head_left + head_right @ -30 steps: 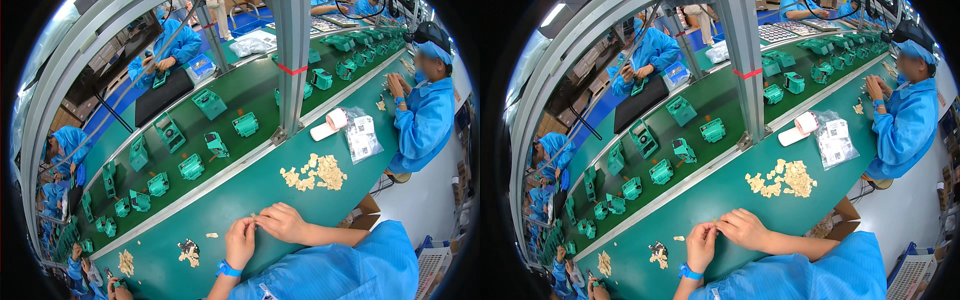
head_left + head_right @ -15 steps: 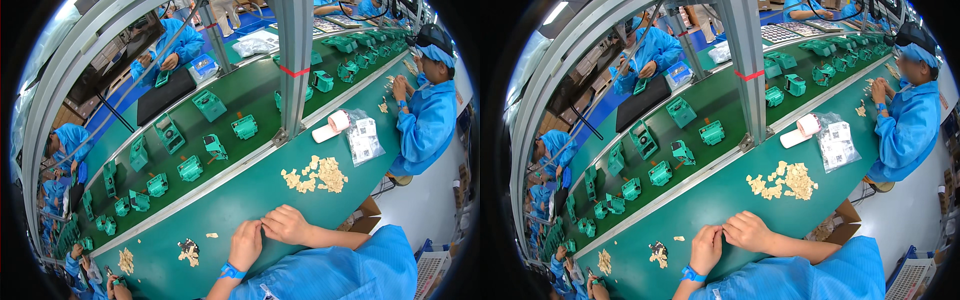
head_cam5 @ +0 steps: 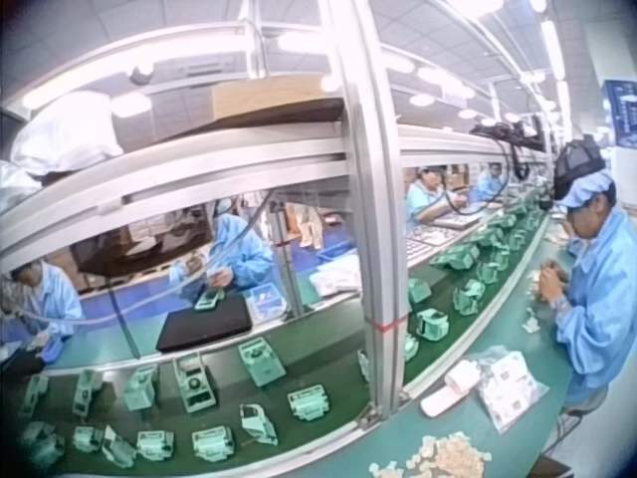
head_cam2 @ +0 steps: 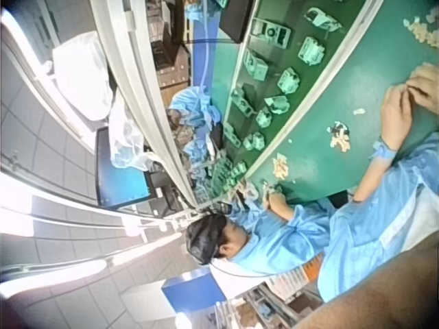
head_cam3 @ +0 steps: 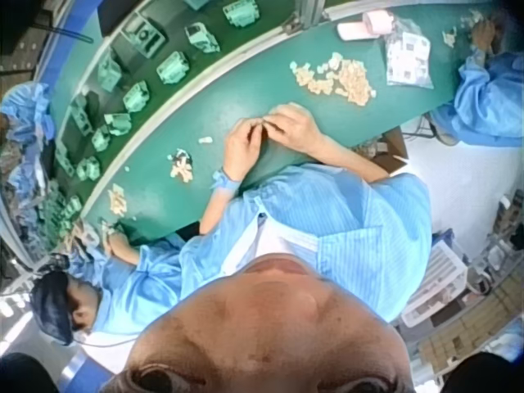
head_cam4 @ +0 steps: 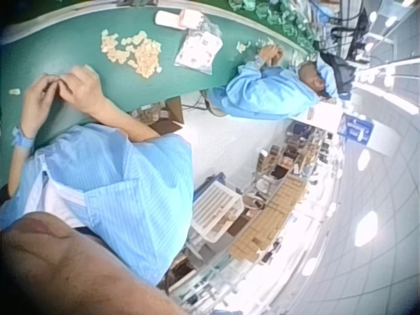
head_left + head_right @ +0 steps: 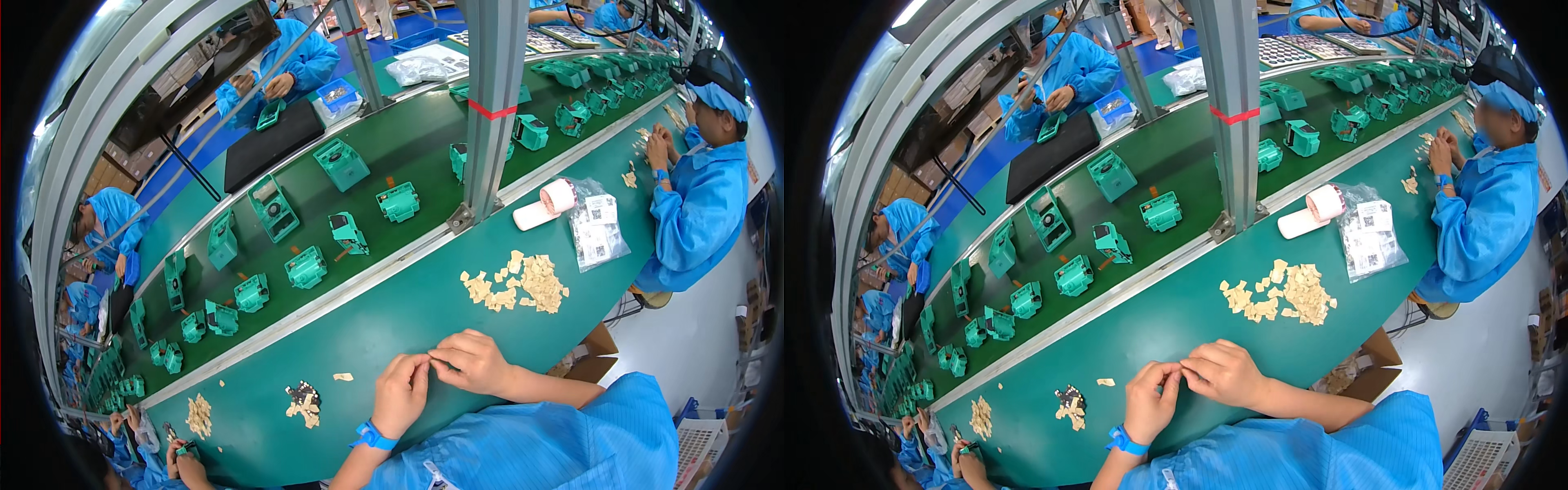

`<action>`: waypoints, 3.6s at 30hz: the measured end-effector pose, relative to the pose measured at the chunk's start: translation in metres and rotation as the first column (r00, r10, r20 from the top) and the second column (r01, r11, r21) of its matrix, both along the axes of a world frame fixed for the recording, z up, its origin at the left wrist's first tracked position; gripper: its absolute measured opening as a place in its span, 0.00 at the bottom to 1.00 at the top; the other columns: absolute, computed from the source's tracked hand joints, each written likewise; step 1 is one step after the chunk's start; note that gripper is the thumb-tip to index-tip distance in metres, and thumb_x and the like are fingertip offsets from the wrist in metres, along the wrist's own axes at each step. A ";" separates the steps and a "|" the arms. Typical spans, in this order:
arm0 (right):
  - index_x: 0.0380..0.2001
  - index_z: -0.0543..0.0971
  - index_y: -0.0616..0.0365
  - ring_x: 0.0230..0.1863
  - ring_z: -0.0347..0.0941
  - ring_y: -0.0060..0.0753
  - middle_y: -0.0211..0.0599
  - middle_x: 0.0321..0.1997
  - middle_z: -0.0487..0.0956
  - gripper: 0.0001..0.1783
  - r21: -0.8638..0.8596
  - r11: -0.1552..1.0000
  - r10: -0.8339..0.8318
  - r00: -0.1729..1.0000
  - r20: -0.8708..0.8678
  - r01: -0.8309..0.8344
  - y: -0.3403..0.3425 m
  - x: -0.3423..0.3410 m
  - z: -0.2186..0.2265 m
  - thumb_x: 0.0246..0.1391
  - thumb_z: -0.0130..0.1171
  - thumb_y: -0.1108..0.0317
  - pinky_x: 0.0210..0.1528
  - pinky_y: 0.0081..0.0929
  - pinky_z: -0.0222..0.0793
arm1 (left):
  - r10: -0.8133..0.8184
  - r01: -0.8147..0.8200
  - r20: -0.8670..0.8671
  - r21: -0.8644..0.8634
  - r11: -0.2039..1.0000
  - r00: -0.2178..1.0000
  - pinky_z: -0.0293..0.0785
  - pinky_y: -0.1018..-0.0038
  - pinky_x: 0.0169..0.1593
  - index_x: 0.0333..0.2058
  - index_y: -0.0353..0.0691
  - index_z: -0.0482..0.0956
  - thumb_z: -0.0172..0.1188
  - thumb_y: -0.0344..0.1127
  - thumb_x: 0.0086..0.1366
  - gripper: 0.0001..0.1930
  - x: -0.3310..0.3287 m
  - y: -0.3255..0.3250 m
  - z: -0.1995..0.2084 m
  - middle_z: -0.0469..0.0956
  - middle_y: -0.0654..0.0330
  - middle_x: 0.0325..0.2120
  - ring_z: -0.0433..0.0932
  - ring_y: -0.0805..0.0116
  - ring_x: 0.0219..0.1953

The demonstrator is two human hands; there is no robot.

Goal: The person assembles electronic components and metal springs into green plastic housings by hand.

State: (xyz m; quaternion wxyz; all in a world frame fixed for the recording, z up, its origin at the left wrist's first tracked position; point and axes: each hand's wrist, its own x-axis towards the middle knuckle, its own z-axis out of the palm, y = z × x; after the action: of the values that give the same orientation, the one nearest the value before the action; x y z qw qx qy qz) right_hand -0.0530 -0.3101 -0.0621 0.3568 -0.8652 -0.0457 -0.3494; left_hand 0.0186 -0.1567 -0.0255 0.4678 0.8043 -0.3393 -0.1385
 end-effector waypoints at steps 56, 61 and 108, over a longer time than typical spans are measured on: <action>0.26 0.80 0.58 0.22 0.75 0.28 0.32 0.24 0.78 0.06 0.308 0.950 0.111 0.978 -0.176 -0.053 -0.041 -0.010 0.005 0.40 0.64 0.78 0.25 0.24 0.69 | -0.078 0.073 -0.213 -0.031 0.997 0.974 0.73 0.78 0.35 0.36 0.32 0.78 0.59 0.24 0.63 0.03 0.005 -0.022 -0.003 0.76 0.59 0.27 0.76 0.72 0.28; 0.29 0.82 0.58 0.29 0.78 0.31 0.35 0.31 0.80 0.08 0.019 0.907 -0.382 0.839 -0.386 0.421 -0.100 -0.023 0.004 0.42 0.64 0.80 0.31 0.24 0.74 | -0.087 0.029 -0.481 -0.126 0.992 0.872 0.73 0.80 0.41 0.48 0.32 0.76 0.55 0.26 0.67 0.12 0.008 -0.023 -0.014 0.76 0.63 0.33 0.74 0.78 0.34; 0.33 0.80 0.66 0.30 0.73 0.18 0.32 0.29 0.79 0.06 0.524 0.759 -0.200 0.904 -0.377 0.386 -0.111 -0.056 0.011 0.56 0.62 0.73 0.31 0.17 0.68 | -0.043 0.076 -0.378 0.073 0.994 0.925 0.72 0.79 0.29 0.35 0.33 0.82 0.63 0.31 0.60 0.07 0.027 -0.131 -0.040 0.79 0.60 0.26 0.76 0.76 0.24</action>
State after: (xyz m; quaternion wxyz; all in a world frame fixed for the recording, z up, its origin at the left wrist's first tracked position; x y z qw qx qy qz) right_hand -0.1089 -0.4210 -0.0512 0.5489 -0.7507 0.2563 -0.2634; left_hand 0.0453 -0.2879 -0.0653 0.4847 0.7716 -0.2613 -0.3184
